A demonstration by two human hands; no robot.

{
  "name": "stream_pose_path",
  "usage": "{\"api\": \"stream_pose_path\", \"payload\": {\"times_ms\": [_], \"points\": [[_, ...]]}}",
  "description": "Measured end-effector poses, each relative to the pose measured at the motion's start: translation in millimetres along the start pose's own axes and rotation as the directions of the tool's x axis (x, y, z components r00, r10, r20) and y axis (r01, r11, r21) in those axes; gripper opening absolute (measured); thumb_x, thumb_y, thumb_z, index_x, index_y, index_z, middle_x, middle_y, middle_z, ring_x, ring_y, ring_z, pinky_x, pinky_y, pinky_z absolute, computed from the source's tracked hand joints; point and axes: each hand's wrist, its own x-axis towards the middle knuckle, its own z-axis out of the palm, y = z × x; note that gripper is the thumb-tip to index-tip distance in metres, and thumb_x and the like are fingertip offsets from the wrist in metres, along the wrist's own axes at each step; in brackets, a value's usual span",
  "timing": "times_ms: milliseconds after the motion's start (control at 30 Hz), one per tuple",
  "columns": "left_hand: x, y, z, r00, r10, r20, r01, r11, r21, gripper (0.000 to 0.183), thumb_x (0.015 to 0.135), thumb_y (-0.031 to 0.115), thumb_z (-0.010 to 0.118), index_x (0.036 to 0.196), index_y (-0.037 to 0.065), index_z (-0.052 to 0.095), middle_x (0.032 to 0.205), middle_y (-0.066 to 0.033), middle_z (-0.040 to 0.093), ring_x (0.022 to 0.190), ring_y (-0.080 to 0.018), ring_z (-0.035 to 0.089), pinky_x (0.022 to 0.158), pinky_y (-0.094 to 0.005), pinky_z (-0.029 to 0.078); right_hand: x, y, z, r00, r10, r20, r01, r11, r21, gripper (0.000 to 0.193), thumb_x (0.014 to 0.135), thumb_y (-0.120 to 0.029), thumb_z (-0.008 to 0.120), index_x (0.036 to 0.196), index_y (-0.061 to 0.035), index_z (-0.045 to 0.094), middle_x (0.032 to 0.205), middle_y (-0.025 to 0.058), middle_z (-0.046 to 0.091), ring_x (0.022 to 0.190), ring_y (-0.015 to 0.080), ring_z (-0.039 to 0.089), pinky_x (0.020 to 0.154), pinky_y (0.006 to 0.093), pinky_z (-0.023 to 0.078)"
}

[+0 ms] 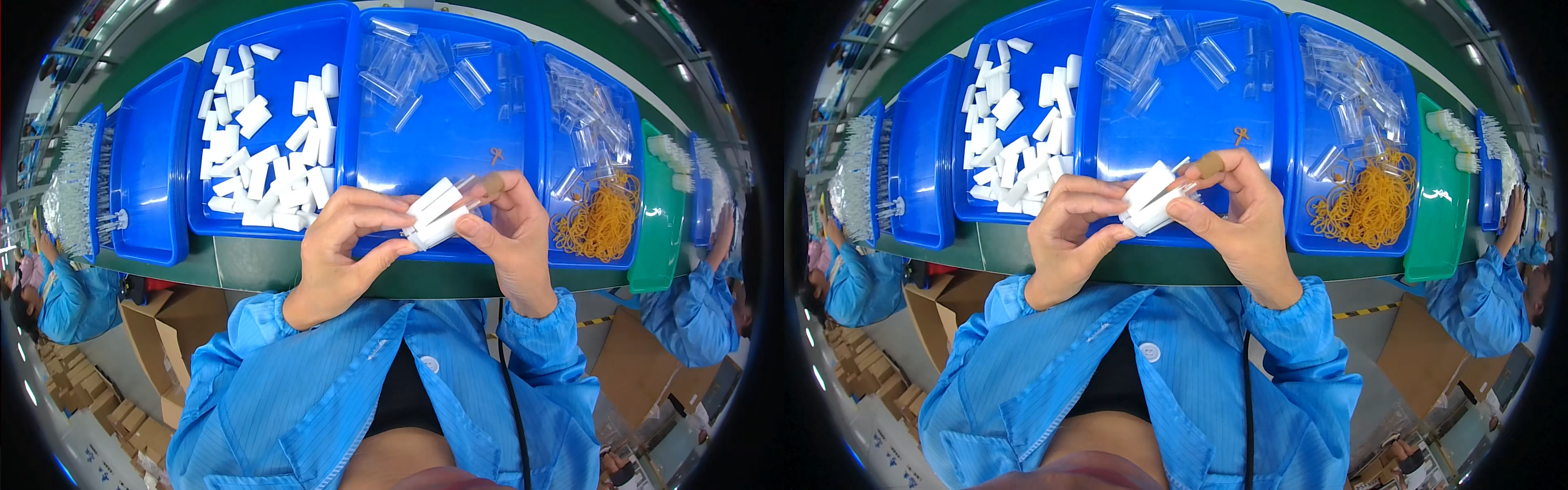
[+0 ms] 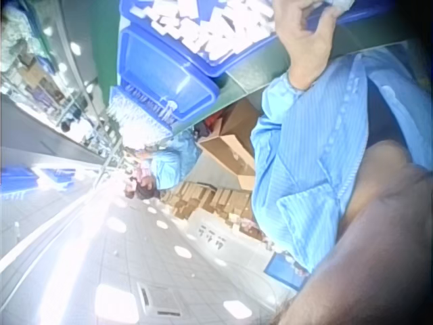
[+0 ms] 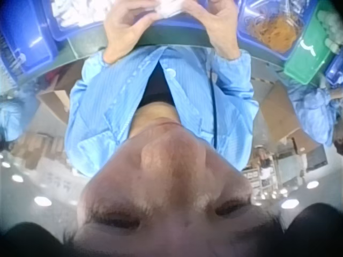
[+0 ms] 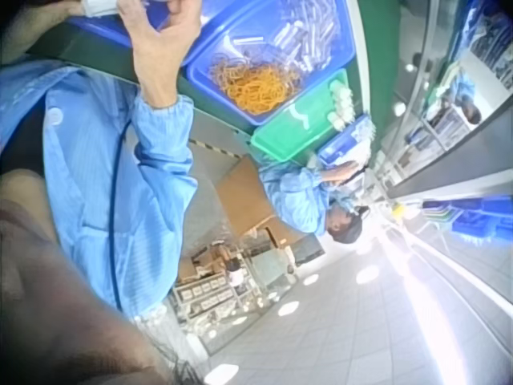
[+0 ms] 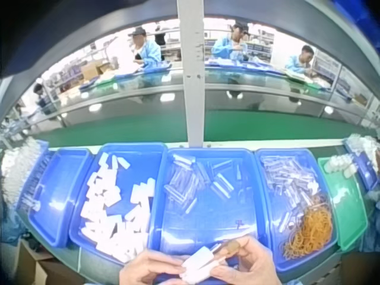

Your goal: The person assembles components by inserting white parts into clear plastic sleeves, bundling the pieces together with a rubber band, and adjusting them using a metal tool.

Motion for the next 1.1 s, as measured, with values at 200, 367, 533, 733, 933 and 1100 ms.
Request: {"api": "stream_pose_path", "payload": {"times_ms": [200,367,533,733,933,1100], "points": [[12,15,-3,0.988,-0.155,0.016,0.156,0.982,-0.108,0.032,0.087,-0.002,0.067,0.117,-0.002,0.057,0.129,-0.0161,0.048,0.118,-0.0266,0.056,0.095,-0.0358,0.055,1,8,-4,0.992,-0.118,0.04,0.118,0.993,0.009,0.035,0.08,-0.004,0.079,0.107,-0.0017,0.056,0.106,0.0095,0.064,0.106,0.0171,0.058,0.094,0.0335,0.046],[15,15,-10,0.937,-0.305,0.169,0.338,0.915,-0.222,0.026,0.089,0.002,0.066,0.114,-0.002,0.06,0.133,-0.014,0.046,0.118,-0.0216,0.056,0.094,-0.0328,0.055,1,7,1,0.941,-0.312,0.13,0.331,0.928,-0.169,0.036,0.077,-0.001,0.079,0.106,-0.0024,0.058,0.107,0.0108,0.064,0.107,0.0198,0.059,0.095,0.0337,0.046],[9,13,-15,0.922,-0.37,0.116,0.386,0.907,-0.171,0.022,0.088,0.0,0.067,0.11,-0.004,0.063,0.133,-0.0151,0.048,0.118,-0.0231,0.056,0.097,-0.0356,0.052,14,-17,-3,0.913,-0.262,0.311,0.392,0.772,-0.5,0.029,0.082,-0.005,0.075,0.108,-0.0023,0.064,0.109,0.01,0.066,0.106,0.0218,0.06,0.094,0.0348,0.047],[10,13,-20,0.956,-0.277,-0.095,0.269,0.959,-0.083,0.02,0.089,0.001,0.068,0.108,-0.003,0.066,0.131,-0.014,0.049,0.114,-0.0212,0.059,0.092,-0.0311,0.056,84,-16,-4,0.756,-0.375,0.536,0.615,0.125,-0.779,0.022,0.08,-0.002,0.065,0.103,-0.0049,0.067,0.106,0.0063,0.068,0.097,0.0253,0.061,0.084,0.0357,0.047],[4,14,-25,0.959,-0.223,-0.178,0.224,0.975,-0.014,0.022,0.088,0.0,0.069,0.109,-0.004,0.065,0.132,-0.0155,0.05,0.113,-0.0226,0.06,0.09,-0.0327,0.057,99,-2,12,0.705,-0.23,0.671,0.627,-0.24,-0.741,0.018,0.078,-0.007,0.061,0.095,-0.006,0.067,0.092,0.006,0.064,0.094,0.0225,0.059,0.079,0.035,0.048],[2,11,-26,0.956,-0.216,-0.2,0.209,0.976,-0.056,0.023,0.087,-0.001,0.069,0.11,-0.004,0.066,0.132,-0.0159,0.05,0.114,-0.0233,0.06,0.09,-0.0331,0.057,86,-8,5,0.802,-0.106,0.588,0.562,-0.197,-0.803,0.02,0.075,-0.003,0.064,0.095,-0.0052,0.064,0.09,0.0086,0.063,0.094,0.0249,0.058,0.076,0.036,0.05]]}}
